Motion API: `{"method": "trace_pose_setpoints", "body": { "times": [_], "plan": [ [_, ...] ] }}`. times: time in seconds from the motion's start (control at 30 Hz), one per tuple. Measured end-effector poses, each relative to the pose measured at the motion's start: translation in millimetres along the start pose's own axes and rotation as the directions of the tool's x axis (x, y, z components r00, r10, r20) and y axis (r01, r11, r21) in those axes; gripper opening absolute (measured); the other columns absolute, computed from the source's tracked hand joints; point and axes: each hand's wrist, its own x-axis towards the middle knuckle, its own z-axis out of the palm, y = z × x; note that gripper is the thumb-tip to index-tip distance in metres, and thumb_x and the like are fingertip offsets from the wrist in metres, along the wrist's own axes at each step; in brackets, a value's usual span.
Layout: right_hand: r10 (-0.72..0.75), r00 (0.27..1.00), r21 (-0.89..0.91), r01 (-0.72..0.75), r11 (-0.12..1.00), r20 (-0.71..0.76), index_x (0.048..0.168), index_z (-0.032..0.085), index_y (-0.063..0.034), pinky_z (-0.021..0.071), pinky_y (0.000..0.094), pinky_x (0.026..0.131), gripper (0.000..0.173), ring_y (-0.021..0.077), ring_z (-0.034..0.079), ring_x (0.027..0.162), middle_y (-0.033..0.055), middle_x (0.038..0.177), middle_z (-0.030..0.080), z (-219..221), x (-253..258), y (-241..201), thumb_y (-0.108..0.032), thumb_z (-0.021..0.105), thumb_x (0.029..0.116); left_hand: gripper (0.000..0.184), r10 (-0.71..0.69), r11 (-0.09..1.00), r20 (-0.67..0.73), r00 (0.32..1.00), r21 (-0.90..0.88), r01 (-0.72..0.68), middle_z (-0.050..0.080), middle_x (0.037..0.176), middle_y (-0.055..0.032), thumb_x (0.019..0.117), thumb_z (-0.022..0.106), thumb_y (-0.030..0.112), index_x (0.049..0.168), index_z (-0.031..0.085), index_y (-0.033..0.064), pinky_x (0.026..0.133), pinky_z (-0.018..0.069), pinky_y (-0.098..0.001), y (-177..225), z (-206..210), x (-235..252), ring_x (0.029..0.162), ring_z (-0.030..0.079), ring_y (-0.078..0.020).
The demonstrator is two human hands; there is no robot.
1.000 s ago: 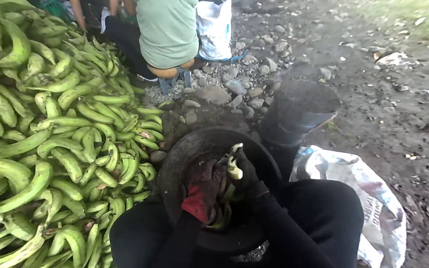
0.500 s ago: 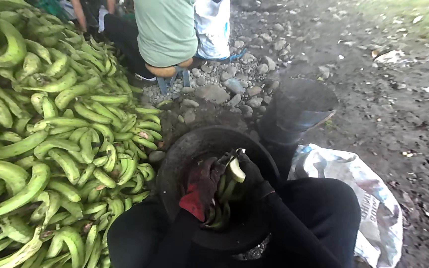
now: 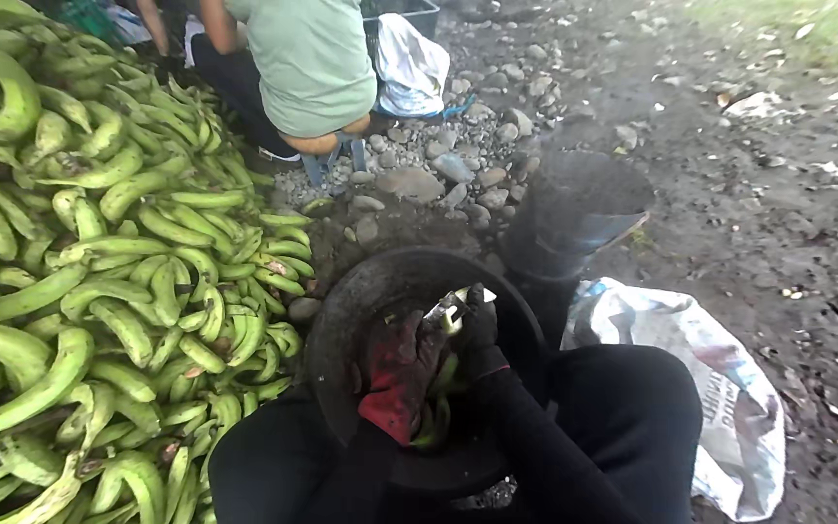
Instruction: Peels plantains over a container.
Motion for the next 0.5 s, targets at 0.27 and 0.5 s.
{"method": "trace_pose_setpoints", "body": {
  "times": [0.27,0.5],
  "plan": [
    [-0.021,0.620,-0.055,0.104,0.993,0.785,0.138,0.054,-0.0037,0.0544,0.0256,0.096,0.040,0.0056,0.064,0.106,0.0038,0.119,0.068,-56,8,23,-0.023,0.032,0.1110,0.042,0.023,0.999,0.241,0.970,-0.047,-0.013,0.066,0.135,-0.0038,0.1061,0.050,0.040,0.143,0.060,0.0222,0.110,0.0477,-0.0433,-35,-14,29,0.125,0.062,-0.0169],
    [0.200,0.474,-0.228,0.001,0.974,0.857,0.142,0.050,-0.0061,0.0566,0.0298,0.092,0.040,0.0098,0.066,0.103,0.0050,0.117,0.068,-73,6,18,-0.027,0.042,0.1098,0.042,-0.193,0.979,0.254,0.948,0.118,0.168,0.067,0.134,-0.0061,0.1082,0.043,0.039,0.146,0.056,0.0277,0.107,0.0480,-0.0512,-38,-1,36,0.124,0.063,-0.0241]
  ]
}}
